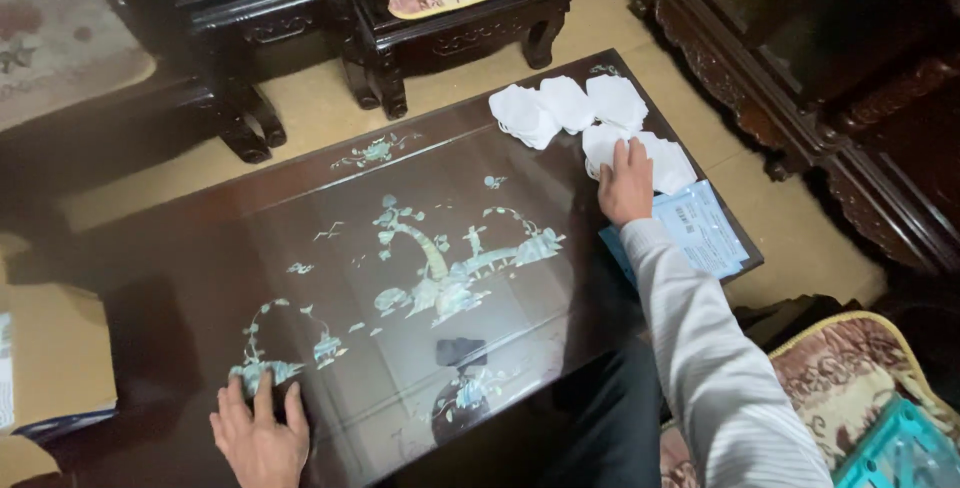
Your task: Folding face masks and placing them into blue envelopes for packaging
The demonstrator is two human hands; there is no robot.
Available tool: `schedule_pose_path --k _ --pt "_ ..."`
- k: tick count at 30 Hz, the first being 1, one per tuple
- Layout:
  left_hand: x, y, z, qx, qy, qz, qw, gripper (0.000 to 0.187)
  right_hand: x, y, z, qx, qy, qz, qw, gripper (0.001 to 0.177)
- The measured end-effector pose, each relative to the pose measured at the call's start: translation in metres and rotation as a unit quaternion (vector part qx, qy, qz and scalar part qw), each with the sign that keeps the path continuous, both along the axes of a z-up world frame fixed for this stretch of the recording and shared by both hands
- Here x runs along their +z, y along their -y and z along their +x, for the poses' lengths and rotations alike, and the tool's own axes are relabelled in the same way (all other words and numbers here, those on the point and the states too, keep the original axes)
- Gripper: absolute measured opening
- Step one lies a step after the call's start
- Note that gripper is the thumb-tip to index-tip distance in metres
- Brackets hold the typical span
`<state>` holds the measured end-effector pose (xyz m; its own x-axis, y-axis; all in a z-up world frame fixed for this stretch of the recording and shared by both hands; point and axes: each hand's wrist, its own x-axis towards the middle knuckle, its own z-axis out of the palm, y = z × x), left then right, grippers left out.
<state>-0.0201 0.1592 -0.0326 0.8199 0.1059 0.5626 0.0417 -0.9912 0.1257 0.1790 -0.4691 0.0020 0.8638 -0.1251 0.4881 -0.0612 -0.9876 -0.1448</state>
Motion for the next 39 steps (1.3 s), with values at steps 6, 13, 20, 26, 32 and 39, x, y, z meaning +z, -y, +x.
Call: schedule_pose_path --k 6,13,20,26,32,39 --pt "0.002 0.008 -0.001 0.018 0.004 -0.010 1.000 0.043 -0.075 0.022 0.031 -0.030 -0.128 0.047 0.990 0.027" --pt "0.003 -0.001 -0.001 0.000 -0.030 -0.009 1.000 0.045 -0.048 -0.076 -0.017 0.015 -0.118 0.117 0.986 0.025" --pt "0.013 -0.002 -0.004 0.008 -0.062 -0.037 0.997 0.046 -0.059 -0.064 0.012 -0.070 -0.286 0.166 0.941 0.108" --pt "-0.007 -0.007 0.002 0.031 -0.087 -0.059 0.994 0.051 -0.011 -0.120 -0.033 -0.077 -0.271 0.370 0.886 0.059" --pt "0.070 0.078 -0.004 -0.038 -0.179 -0.458 0.870 0.081 0.049 -0.259 -0.115 0.016 -0.210 0.662 0.720 0.051" --pt "0.082 0.161 -0.004 0.043 -0.142 -0.727 0.670 0.063 0.047 -0.386 -0.167 0.073 -0.195 0.778 0.593 0.024"
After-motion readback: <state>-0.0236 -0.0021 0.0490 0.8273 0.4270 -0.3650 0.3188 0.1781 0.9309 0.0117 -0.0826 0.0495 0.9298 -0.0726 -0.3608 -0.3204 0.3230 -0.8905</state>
